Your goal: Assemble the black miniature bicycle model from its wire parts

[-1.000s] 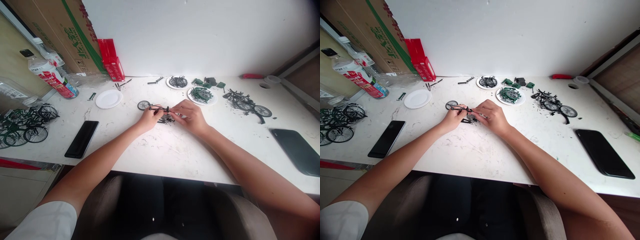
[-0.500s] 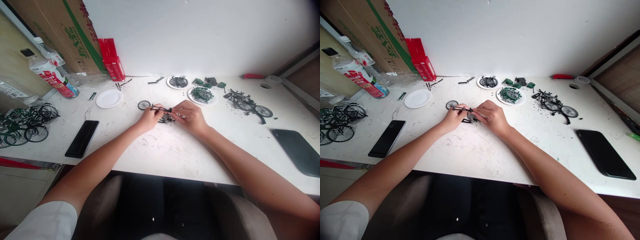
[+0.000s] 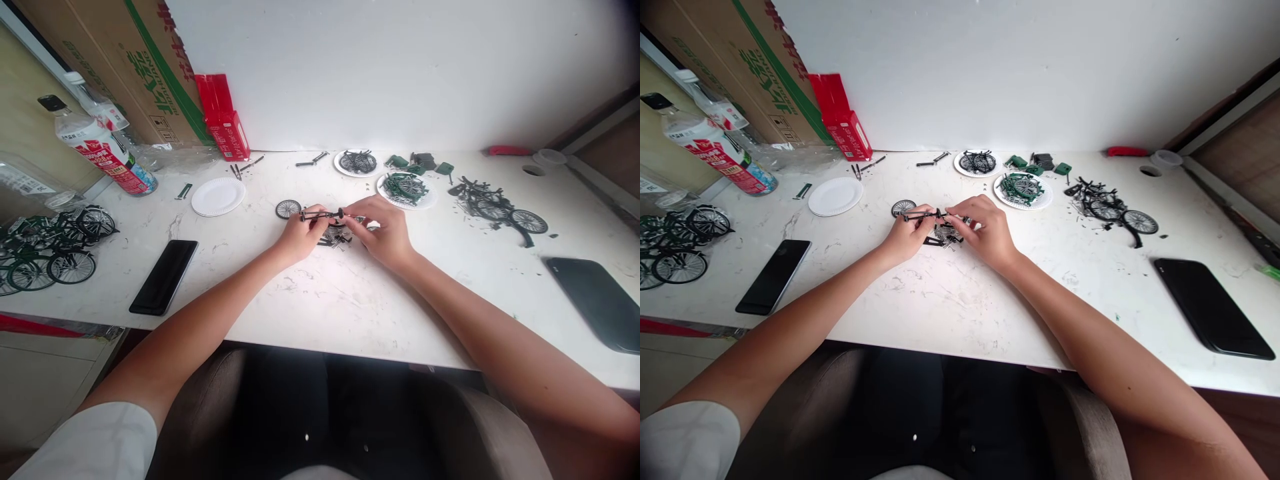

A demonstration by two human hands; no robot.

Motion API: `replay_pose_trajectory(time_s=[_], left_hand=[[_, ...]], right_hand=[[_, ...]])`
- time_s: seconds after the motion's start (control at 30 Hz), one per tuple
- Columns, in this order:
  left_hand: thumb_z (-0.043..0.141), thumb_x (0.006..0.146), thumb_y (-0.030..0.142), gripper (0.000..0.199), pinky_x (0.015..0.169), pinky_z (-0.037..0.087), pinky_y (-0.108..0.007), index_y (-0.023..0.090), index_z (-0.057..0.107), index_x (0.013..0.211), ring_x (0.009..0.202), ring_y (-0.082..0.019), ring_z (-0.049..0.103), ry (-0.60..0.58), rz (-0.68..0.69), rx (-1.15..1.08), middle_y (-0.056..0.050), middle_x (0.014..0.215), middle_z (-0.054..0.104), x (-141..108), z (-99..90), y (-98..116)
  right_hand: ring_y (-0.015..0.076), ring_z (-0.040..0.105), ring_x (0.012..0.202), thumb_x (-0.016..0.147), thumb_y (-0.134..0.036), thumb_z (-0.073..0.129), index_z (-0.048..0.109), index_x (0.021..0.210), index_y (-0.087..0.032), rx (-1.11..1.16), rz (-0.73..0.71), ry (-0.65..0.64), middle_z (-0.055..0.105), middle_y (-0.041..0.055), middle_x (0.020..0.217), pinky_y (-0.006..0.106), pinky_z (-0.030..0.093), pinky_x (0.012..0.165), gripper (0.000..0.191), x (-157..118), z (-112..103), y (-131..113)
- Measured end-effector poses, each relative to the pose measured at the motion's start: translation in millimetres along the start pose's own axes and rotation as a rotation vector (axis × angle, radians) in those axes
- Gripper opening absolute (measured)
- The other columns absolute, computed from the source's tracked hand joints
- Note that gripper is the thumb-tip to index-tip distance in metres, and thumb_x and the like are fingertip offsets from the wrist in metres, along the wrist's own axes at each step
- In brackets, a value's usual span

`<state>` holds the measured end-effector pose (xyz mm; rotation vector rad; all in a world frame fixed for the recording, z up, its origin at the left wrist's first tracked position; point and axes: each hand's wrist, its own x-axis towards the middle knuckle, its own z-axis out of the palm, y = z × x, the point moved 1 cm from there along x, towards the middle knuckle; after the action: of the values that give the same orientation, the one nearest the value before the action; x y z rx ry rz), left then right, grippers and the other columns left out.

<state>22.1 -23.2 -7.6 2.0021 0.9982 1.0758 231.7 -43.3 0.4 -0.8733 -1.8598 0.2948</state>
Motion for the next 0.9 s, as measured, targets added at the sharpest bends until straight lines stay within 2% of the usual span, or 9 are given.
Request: replay_pose_trajectory(time_s=[0.13, 0.27, 0.43, 0.63, 0.77, 0.9], left_hand=[[0.053, 0.102, 0.033, 0.025, 0.076, 0.051, -0.030, 0.017, 0.072, 0.095, 0.081, -0.018, 0.067, 0.042, -0.014, -0.026, -0.006, 0.092, 0.077, 1.1, 0.7, -4.0], [0.058, 0.098, 0.034, 0.023, 0.079, 0.051, -0.032, 0.017, 0.073, 0.092, 0.087, -0.020, 0.069, 0.061, -0.032, -0.039, -0.006, 0.094, 0.078, 1.5, 1.9, -8.3], [0.060, 0.095, 0.035, 0.023, 0.074, 0.048, -0.031, 0.017, 0.070, 0.085, 0.081, -0.018, 0.064, 0.091, -0.041, -0.034, -0.003, 0.083, 0.073, 1.7, 1.3, -11.0], [0.057, 0.096, 0.033, 0.023, 0.071, 0.044, -0.030, 0.018, 0.066, 0.081, 0.077, -0.017, 0.060, 0.075, -0.011, 0.018, -0.001, 0.079, 0.069, 1.3, 0.2, -9.8], [0.057, 0.097, 0.035, 0.026, 0.070, 0.044, -0.030, 0.019, 0.062, 0.078, 0.076, -0.017, 0.059, 0.052, -0.009, 0.032, -0.002, 0.077, 0.068, 1.1, -0.4, -9.7], [0.057, 0.099, 0.040, 0.028, 0.071, 0.044, -0.031, 0.019, 0.066, 0.082, 0.077, -0.018, 0.059, 0.033, 0.000, 0.002, -0.003, 0.080, 0.069, 1.1, -0.9, -10.1]], right_hand=[[0.0254, 0.072, 0.093, 0.096, -0.058, 0.071, 0.082, 0.108, -0.026, 0.064, 0.096, 0.015, 0.078, 0.0101, 0.101, 0.036, 0.061, 0.062, 0.036, -3.0, 6.4, 4.0], [0.0258, 0.072, 0.096, 0.095, -0.058, 0.073, 0.081, 0.104, -0.027, 0.054, 0.087, 0.029, 0.078, 0.0098, 0.103, 0.037, 0.062, 0.065, 0.033, -3.3, 7.4, 4.6], [0.0254, 0.072, 0.097, 0.098, -0.056, 0.070, 0.080, 0.115, -0.027, 0.052, 0.089, 0.019, 0.079, 0.0099, 0.103, 0.036, 0.063, 0.067, 0.036, -2.9, 6.8, 1.2], [0.0257, 0.072, 0.095, 0.098, -0.053, 0.071, 0.082, 0.105, -0.026, 0.045, 0.041, 0.022, 0.080, 0.0099, 0.102, 0.037, 0.061, 0.065, 0.030, -2.9, 7.2, 0.7], [0.0259, 0.073, 0.093, 0.096, -0.056, 0.073, 0.082, 0.101, -0.027, 0.053, 0.060, 0.046, 0.081, 0.0088, 0.099, 0.039, 0.062, 0.068, 0.031, -3.4, 6.6, 1.9], [0.0258, 0.073, 0.090, 0.091, -0.058, 0.077, 0.082, 0.098, -0.027, 0.077, 0.078, 0.060, 0.081, 0.0075, 0.097, 0.040, 0.062, 0.068, 0.032, -4.1, 6.1, 2.4]])
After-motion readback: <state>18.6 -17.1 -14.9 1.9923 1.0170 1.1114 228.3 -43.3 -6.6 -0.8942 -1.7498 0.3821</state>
